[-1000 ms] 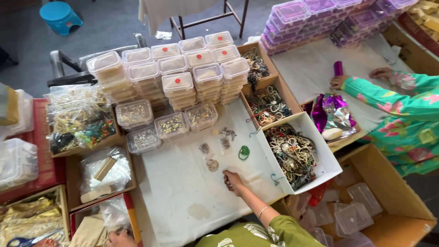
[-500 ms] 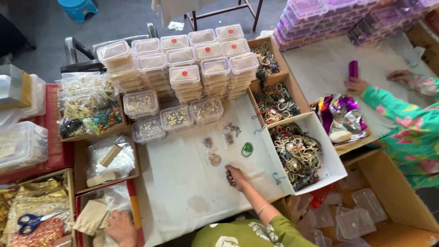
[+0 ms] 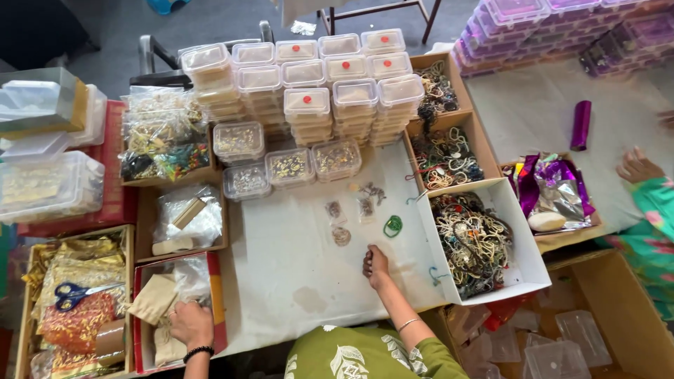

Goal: The person sorts through various jewelry items and small components on a cluttered table. They pick up small plastic bags containing beads or charms, examine them, and place them back down. They also handle loose necklaces and bracelets, moving them around the workspace.

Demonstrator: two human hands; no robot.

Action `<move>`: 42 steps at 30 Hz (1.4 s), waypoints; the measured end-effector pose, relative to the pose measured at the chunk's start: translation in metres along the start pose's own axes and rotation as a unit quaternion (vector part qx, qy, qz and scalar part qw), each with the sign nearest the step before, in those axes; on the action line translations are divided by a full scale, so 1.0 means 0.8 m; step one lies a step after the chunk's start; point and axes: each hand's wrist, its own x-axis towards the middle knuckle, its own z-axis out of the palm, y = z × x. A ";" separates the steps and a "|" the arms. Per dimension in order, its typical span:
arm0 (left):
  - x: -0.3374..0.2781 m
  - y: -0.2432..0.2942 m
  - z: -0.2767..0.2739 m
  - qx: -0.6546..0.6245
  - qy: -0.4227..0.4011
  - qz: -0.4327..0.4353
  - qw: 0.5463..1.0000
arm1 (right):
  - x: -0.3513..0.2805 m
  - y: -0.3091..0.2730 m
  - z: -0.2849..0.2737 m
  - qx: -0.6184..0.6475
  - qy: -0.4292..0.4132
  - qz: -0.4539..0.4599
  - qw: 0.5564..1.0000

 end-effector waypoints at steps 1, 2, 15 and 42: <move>-0.003 -0.003 -0.005 0.001 0.000 -0.003 1.000 | 0.001 0.001 0.000 -0.001 -0.002 0.001 1.000; -0.005 -0.006 -0.011 -0.050 -0.014 -0.029 0.998 | 0.002 0.002 0.000 0.009 0.000 0.000 1.000; 0.018 -0.041 0.075 -0.634 -0.014 -0.047 0.772 | 0.041 -0.012 -0.030 -0.002 -0.033 0.025 0.999; -0.039 0.232 -0.053 -0.898 -0.017 -0.064 0.436 | -0.206 -0.014 0.195 -0.354 -0.313 -0.055 0.880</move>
